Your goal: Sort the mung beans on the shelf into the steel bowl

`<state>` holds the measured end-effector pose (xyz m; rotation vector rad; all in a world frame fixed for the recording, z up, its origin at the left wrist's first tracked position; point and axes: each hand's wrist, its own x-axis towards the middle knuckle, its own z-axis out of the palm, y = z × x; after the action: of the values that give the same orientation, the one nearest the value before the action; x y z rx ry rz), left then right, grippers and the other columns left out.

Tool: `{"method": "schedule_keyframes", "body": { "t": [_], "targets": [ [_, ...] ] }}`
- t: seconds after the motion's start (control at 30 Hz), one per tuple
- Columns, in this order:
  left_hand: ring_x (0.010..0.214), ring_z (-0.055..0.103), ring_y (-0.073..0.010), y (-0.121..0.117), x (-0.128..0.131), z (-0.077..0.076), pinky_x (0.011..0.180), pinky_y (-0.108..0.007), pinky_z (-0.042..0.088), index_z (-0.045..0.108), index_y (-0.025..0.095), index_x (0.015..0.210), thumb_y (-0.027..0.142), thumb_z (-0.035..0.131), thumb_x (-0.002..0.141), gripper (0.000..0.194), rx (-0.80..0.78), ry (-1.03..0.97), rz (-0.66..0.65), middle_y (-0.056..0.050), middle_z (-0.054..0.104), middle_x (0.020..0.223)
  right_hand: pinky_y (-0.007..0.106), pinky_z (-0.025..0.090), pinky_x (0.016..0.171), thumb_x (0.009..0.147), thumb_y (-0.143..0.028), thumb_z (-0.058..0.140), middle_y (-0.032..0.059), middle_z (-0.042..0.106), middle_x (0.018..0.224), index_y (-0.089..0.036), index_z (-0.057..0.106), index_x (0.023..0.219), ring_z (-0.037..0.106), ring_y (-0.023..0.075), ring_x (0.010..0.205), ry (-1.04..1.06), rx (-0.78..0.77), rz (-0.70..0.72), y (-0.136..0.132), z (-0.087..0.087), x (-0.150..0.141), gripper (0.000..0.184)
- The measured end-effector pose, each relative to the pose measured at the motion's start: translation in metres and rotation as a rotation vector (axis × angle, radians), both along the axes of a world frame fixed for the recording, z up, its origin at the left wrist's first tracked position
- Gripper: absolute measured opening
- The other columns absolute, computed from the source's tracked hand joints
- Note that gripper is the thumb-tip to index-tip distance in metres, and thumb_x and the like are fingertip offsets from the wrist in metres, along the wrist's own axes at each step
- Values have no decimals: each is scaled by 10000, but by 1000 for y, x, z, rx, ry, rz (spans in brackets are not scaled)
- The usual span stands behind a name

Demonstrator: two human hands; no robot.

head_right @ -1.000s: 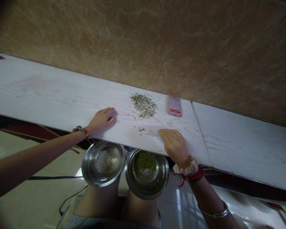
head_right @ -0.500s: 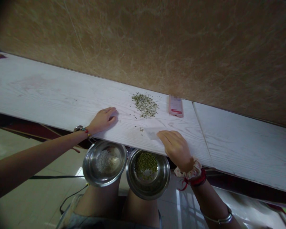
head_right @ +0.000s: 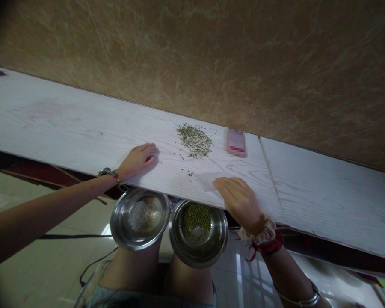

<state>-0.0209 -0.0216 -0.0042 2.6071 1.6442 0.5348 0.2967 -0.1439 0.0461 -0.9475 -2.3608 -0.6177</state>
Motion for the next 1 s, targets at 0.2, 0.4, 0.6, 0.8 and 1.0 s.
{"method": "schedule_keyframes", "body": {
  "t": [0.2, 0.4, 0.6, 0.8, 1.0],
  "targets": [
    [1176, 491, -274, 0, 1, 1, 1011, -430, 364, 553, 88, 1152, 259, 392, 847, 385, -19, -3, 17, -157, 539, 1267, 328, 492, 795, 788, 9, 397, 54, 717, 929, -187, 609, 1052, 655, 173, 877, 13, 16, -39, 4, 0, -3, 391],
    [1171, 496, -260, 0, 0, 1, 999, -418, 378, 548, 109, 1153, 258, 394, 840, 379, -9, -9, 3, -139, 548, 1261, 324, 499, 777, 802, -5, 421, 71, 719, 892, -158, 623, 995, 654, 179, 841, -15, 7, -2, 5, 0, -8, 319],
    [1144, 511, -273, 0, 0, -1, 1008, -432, 368, 558, 83, 1136, 262, 394, 837, 385, -8, -25, 1, -157, 555, 1240, 312, 495, 783, 800, 4, 438, 59, 718, 899, -165, 617, 1010, 655, 169, 850, 0, 37, -21, -2, 5, -3, 324],
    [1173, 494, -252, 1, 0, -1, 1007, -411, 375, 557, 114, 1136, 255, 394, 840, 366, -8, -3, 8, -127, 556, 1253, 321, 501, 763, 805, -3, 414, 75, 718, 880, -145, 629, 971, 653, 178, 834, -11, 25, -9, 7, -1, -11, 306],
    [1192, 480, -275, -1, 1, 2, 1008, -433, 366, 555, 71, 1144, 255, 389, 855, 381, -14, 6, 5, -165, 537, 1269, 316, 506, 764, 795, 15, 435, 75, 718, 874, -139, 615, 976, 655, 176, 836, -4, 28, -9, -5, 1, -6, 298]
  ]
}}
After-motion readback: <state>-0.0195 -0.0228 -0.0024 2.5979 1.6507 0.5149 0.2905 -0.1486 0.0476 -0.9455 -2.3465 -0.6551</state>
